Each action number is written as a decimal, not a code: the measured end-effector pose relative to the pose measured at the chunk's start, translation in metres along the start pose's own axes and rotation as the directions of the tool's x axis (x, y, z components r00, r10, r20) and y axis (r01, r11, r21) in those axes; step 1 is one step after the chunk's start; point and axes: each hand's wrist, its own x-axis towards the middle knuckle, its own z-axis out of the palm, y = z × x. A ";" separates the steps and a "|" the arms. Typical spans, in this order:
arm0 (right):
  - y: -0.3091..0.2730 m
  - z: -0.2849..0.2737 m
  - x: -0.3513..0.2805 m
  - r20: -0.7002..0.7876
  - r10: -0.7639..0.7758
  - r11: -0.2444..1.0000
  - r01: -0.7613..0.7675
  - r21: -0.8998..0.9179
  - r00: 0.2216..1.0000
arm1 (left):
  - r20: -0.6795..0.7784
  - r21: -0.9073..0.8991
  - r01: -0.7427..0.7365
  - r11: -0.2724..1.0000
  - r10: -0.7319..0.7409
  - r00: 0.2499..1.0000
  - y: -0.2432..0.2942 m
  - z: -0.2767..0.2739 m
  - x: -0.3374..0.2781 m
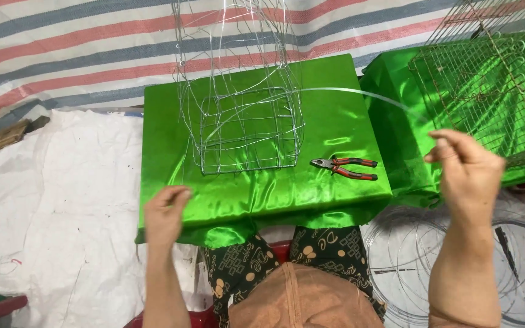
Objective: Assembling a wire cage by twisting and tightening wire loops at the joints using pliers.
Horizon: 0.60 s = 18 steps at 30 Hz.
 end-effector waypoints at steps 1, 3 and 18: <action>-0.009 -0.010 0.009 -0.005 0.007 1.000 -0.007 -0.002 1.000 | 0.008 0.003 -0.002 1.000 0.002 1.000 0.006 0.028 -0.001; -0.026 -0.033 0.028 -0.018 -0.304 0.938 0.296 -0.182 0.953 | 0.280 0.175 0.156 0.972 -0.201 0.939 0.017 0.085 -0.005; -0.123 -0.082 0.097 0.312 -0.581 0.803 0.591 0.072 0.752 | 0.236 0.478 -0.116 0.871 0.000 0.972 0.003 0.252 0.008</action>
